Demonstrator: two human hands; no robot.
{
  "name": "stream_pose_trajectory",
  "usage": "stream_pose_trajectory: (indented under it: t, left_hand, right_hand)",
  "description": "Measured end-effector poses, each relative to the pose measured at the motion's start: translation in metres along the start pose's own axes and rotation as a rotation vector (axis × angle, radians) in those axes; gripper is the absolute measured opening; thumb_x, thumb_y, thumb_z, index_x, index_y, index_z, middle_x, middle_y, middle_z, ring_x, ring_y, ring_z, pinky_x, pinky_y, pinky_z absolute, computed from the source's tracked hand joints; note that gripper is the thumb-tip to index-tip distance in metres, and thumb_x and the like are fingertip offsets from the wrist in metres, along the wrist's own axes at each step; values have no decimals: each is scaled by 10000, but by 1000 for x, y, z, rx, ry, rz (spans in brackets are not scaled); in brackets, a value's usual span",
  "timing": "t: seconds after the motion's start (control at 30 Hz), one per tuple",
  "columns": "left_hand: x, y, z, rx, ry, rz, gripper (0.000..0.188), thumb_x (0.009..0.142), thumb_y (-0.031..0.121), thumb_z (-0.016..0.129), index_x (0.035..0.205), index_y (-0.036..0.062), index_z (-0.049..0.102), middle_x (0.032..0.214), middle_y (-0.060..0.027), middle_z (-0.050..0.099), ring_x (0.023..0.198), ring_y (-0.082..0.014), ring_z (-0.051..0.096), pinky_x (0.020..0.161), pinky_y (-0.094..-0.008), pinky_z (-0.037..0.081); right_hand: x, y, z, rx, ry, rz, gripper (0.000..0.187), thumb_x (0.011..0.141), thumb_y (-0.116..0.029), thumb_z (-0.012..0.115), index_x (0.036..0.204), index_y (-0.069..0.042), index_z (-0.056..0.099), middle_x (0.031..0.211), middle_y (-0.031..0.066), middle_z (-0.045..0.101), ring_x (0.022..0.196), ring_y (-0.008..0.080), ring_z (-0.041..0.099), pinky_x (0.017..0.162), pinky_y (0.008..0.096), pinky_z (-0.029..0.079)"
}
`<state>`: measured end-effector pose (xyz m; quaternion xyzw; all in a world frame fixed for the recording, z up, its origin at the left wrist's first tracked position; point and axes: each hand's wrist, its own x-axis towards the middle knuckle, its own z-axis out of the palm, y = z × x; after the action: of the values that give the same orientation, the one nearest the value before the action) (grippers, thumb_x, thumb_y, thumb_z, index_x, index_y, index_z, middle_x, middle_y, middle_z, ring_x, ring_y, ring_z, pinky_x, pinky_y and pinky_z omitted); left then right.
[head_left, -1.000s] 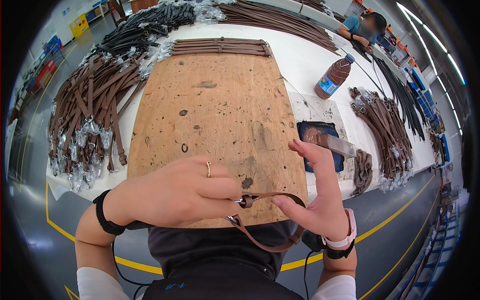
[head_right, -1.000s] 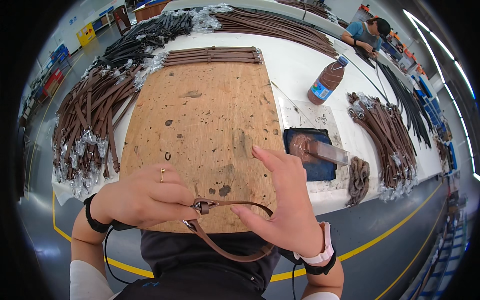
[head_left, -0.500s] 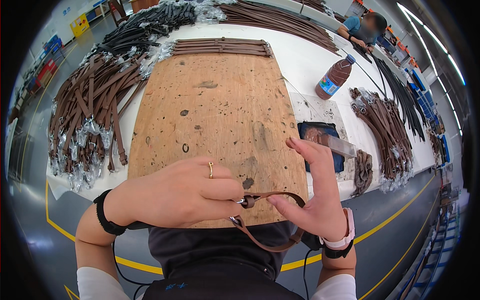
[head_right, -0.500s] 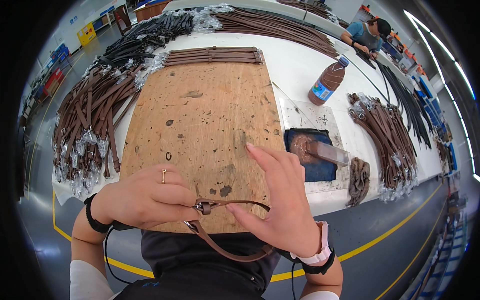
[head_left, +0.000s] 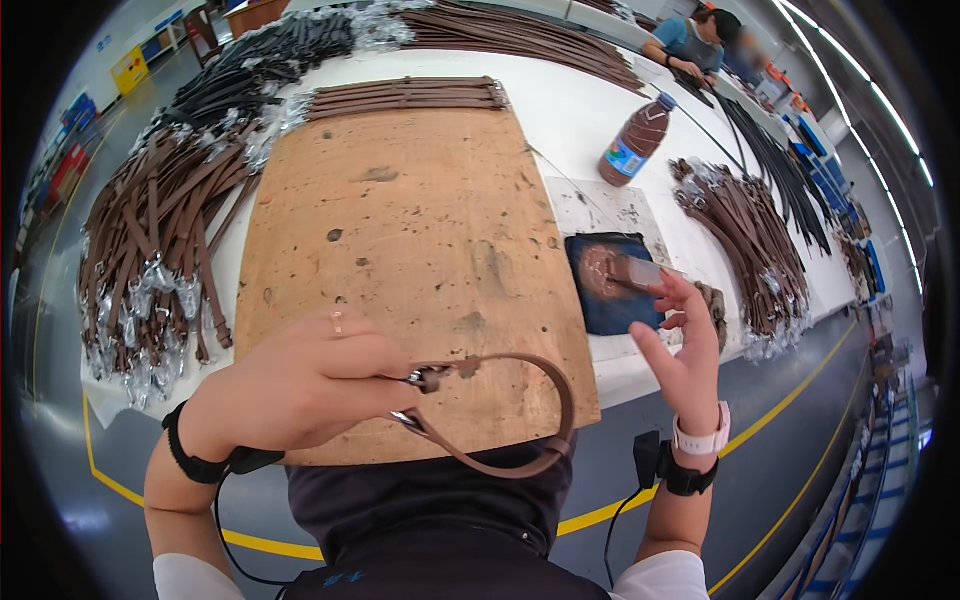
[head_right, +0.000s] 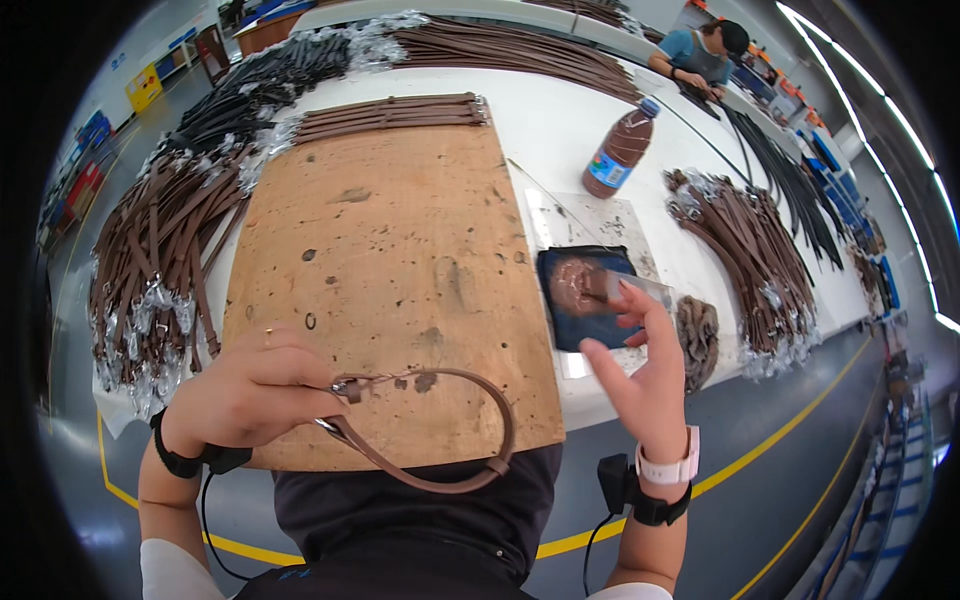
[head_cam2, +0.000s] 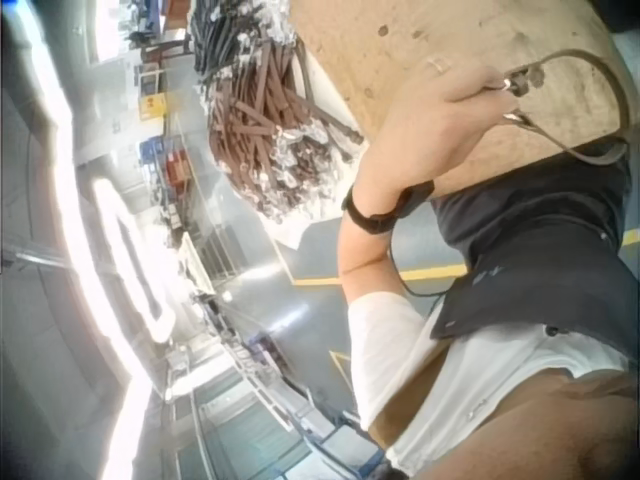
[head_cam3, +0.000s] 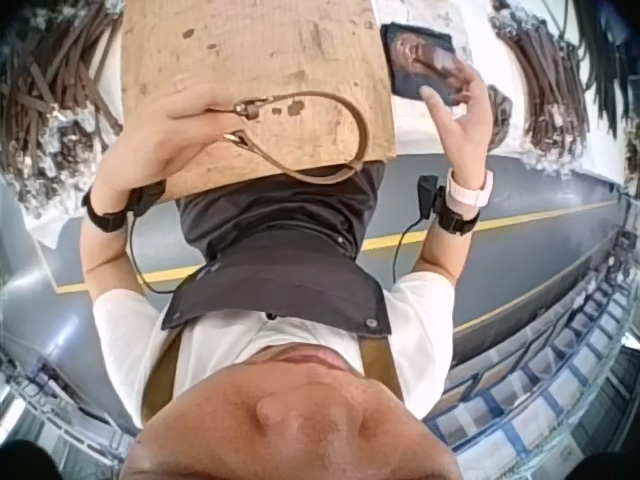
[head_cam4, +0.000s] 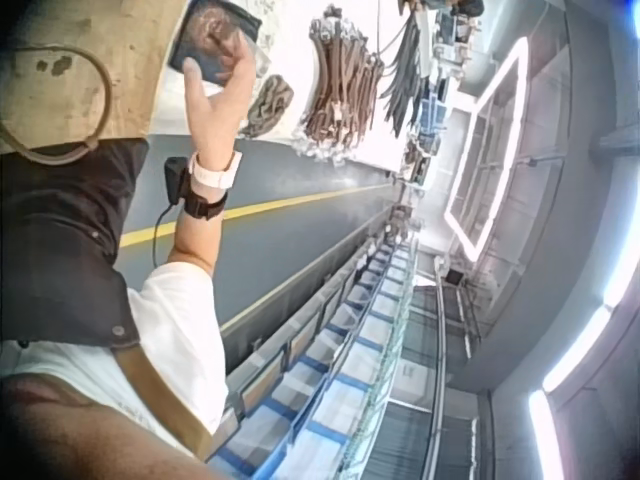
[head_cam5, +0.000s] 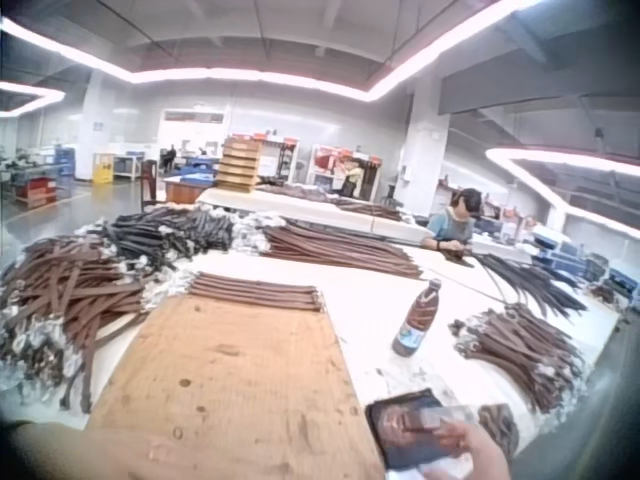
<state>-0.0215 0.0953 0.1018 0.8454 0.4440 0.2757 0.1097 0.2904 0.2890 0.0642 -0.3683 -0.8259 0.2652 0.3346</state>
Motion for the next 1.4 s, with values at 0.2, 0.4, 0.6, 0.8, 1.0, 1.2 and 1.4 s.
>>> stream_pose_trajectory:
  t: [0.2, 0.4, 0.6, 0.8, 1.0, 1.2, 1.4]
  left_hand:
    - [-3, -4, 0, 31, 25, -76, 262, 672, 21, 726, 928, 73, 697, 886, -63, 570, 776, -264, 557, 693, -357, 437]
    - [5, -2, 2, 47, 41, -103, 242, 708, 33, 709, 944, 79, 685, 904, -59, 572, 799, -262, 560, 692, -349, 431]
    - [7, -2, 7, 19, 99, -169, 277, 693, 11, 720, 960, 80, 694, 909, -77, 573, 803, -288, 562, 688, -361, 444]
    - [7, -1, 9, 27, 136, -172, 200, 762, 59, 693, 957, 59, 648, 915, -75, 553, 808, -279, 567, 682, -361, 449]
    - [8, 0, 13, 75, 175, -184, 275, 680, 5, 733, 948, 45, 681, 898, -89, 571, 758, -269, 575, 617, -340, 451]
    - [10, 3, 17, 166, 178, -180, 267, 665, 26, 739, 923, 55, 679, 867, -70, 561, 716, -249, 575, 574, -337, 436]
    - [14, 9, 17, 226, 184, -143, 214, 676, 58, 717, 878, 55, 644, 844, -67, 524, 705, -240, 550, 559, -346, 411]
  right_hand:
    - [-19, 95, -6, -448, 9, 27, 415, 767, -126, 725, 1128, 53, 624, 864, 131, 544, 838, 287, 548, 736, 355, 447]
    - [-23, 124, 21, -632, 89, -73, 285, 775, -102, 703, 1023, 35, 671, 816, 150, 552, 815, 327, 540, 721, 401, 450]
    - [-12, 124, 13, -602, 158, -129, 40, 749, -51, 695, 767, -19, 680, 739, 109, 556, 758, 319, 543, 674, 403, 454]
    - [0, 115, 5, -660, 26, -139, 33, 744, -2, 650, 774, 4, 662, 810, 136, 584, 825, 339, 560, 727, 412, 465]
    - [-12, 22, 8, -337, 126, -200, 274, 778, 44, 600, 1043, 12, 662, 879, 140, 564, 810, 296, 536, 735, 374, 443]
    - [-41, -71, 29, -125, -74, -375, 461, 721, -65, 679, 1178, -30, 644, 960, 122, 560, 871, 272, 516, 759, 359, 420]
    - [-46, -91, 47, -153, -145, -477, 526, 695, -133, 728, 1208, -61, 643, 962, 96, 560, 845, 262, 489, 764, 347, 407]
